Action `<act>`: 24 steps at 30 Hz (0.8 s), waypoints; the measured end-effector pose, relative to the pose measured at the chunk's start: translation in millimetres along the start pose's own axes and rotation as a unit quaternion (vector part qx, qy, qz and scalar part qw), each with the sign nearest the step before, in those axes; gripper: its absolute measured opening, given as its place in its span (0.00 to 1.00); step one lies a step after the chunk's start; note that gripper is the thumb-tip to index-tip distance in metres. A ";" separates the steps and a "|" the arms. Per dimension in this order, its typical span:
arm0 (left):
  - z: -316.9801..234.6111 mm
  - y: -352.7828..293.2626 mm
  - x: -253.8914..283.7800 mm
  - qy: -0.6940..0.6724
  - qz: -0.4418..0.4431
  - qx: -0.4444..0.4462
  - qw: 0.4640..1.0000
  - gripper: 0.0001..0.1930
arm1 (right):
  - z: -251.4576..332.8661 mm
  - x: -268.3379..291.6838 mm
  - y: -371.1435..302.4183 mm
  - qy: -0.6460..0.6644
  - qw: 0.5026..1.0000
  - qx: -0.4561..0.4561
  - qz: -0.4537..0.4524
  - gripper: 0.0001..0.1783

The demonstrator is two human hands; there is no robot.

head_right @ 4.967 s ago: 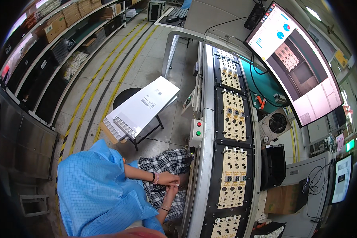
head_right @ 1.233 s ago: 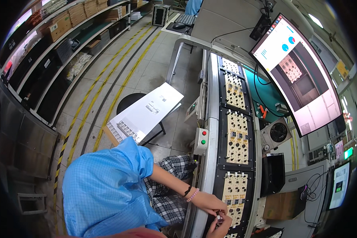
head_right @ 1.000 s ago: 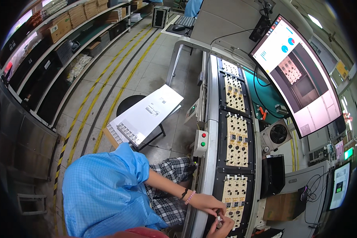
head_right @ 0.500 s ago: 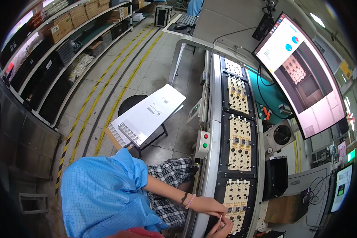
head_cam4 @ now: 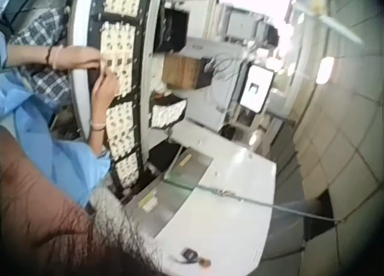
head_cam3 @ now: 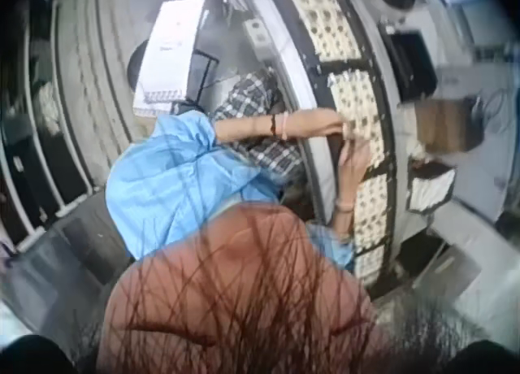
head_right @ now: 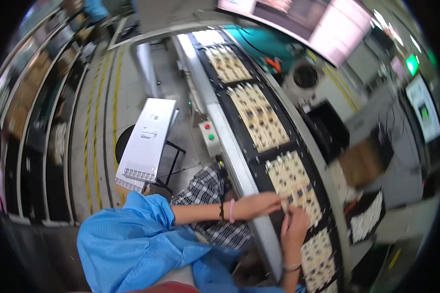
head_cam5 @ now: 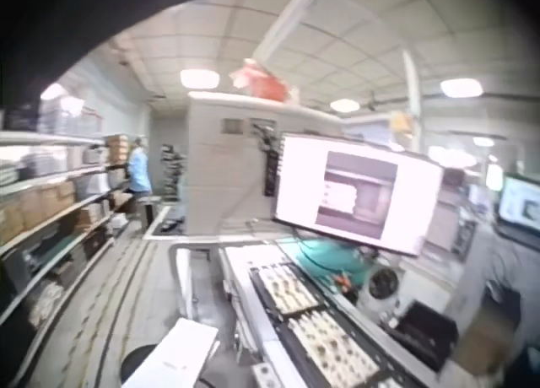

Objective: Assembling or inspecting electronic components on printed circuit boards on an assembly line conveyor.

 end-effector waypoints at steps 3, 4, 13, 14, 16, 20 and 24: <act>9.0 0.6 6.4 0.035 -0.043 -0.016 0.998 0.13 | -17.7 5.1 7.4 -0.057 0.998 -0.020 -0.001 0.10; 2.2 8.5 12.9 0.032 -0.061 -0.034 0.997 0.13 | -23.1 11.3 7.0 -0.040 0.999 -0.021 -0.030 0.10; -6.2 21.4 10.1 -0.018 -0.021 0.057 0.998 0.12 | -44.7 33.2 -26.7 -0.033 0.992 -0.112 -0.040 0.09; -5.4 20.0 8.0 -0.020 -0.015 0.056 0.998 0.12 | -45.7 31.8 -32.6 -0.024 0.992 -0.116 -0.035 0.09; -8.3 20.3 9.1 0.024 -0.011 0.020 0.999 0.12 | -48.3 32.9 -41.2 -0.018 0.992 -0.122 -0.029 0.10; -10.1 23.1 18.1 0.059 -0.008 0.060 0.996 0.12 | -53.2 46.7 -49.0 -0.029 0.992 -0.119 -0.041 0.10; -6.2 43.5 19.7 0.257 0.046 -0.078 0.962 0.15 | -64.1 58.2 -55.6 -0.017 0.988 -0.140 -0.059 0.10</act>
Point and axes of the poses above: each hand's wrist, its own y-axis towards the middle knuckle, its own x-axis out of the back of the hand, z = x × y, the point moved 3 cm from there along y, towards the middle knuckle, and after that the axes turned 8 degrees about -x, right-handed, at the moved point
